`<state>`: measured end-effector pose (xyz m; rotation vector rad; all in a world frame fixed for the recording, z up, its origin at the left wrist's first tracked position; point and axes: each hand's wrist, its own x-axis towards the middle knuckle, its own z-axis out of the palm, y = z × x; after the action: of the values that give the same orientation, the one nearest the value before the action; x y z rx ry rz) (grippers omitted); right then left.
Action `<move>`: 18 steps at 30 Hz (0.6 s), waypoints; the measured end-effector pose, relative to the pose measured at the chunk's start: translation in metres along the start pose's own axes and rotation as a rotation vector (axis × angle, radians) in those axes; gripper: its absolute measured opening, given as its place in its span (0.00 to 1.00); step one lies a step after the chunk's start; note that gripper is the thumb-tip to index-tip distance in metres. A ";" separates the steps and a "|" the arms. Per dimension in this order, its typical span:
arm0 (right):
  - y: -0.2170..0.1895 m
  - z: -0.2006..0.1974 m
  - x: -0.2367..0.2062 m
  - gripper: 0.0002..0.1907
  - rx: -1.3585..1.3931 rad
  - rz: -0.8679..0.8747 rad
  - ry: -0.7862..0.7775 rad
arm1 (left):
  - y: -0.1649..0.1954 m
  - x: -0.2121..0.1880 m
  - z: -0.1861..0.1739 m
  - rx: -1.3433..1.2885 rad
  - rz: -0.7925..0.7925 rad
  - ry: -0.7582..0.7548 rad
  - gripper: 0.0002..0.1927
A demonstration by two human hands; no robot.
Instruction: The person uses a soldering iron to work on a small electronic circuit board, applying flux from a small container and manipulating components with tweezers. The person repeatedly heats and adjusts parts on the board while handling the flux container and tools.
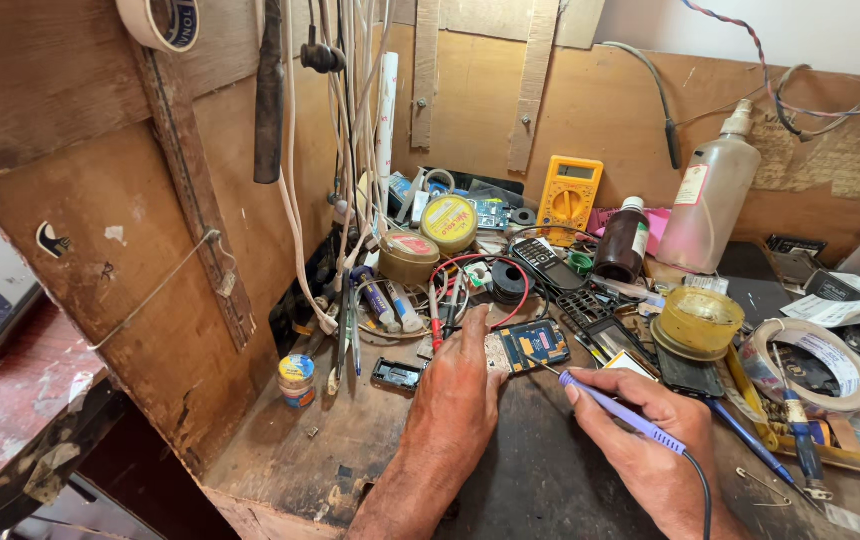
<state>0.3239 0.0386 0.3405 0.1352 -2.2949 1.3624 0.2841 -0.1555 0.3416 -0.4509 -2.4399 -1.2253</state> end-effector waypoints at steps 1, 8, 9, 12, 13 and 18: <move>0.001 0.000 0.000 0.12 0.009 -0.022 -0.007 | 0.000 0.000 0.000 -0.001 0.004 0.002 0.35; 0.001 -0.002 -0.001 0.12 0.003 -0.025 -0.004 | 0.001 -0.001 0.002 0.001 -0.009 -0.009 0.36; 0.000 -0.002 -0.001 0.12 0.005 -0.022 -0.003 | 0.001 0.000 0.002 -0.004 0.008 0.003 0.36; -0.001 -0.002 -0.001 0.12 0.000 0.039 0.003 | 0.000 -0.001 0.002 -0.009 0.037 0.026 0.36; -0.001 -0.002 -0.001 0.12 -0.004 0.068 0.006 | 0.000 -0.001 0.002 -0.007 0.034 0.023 0.36; 0.000 0.000 -0.001 0.13 0.008 -0.017 -0.007 | -0.002 -0.001 0.002 0.007 0.015 0.011 0.36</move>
<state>0.3245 0.0383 0.3404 0.1620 -2.2889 1.3652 0.2840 -0.1547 0.3385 -0.4581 -2.4266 -1.2100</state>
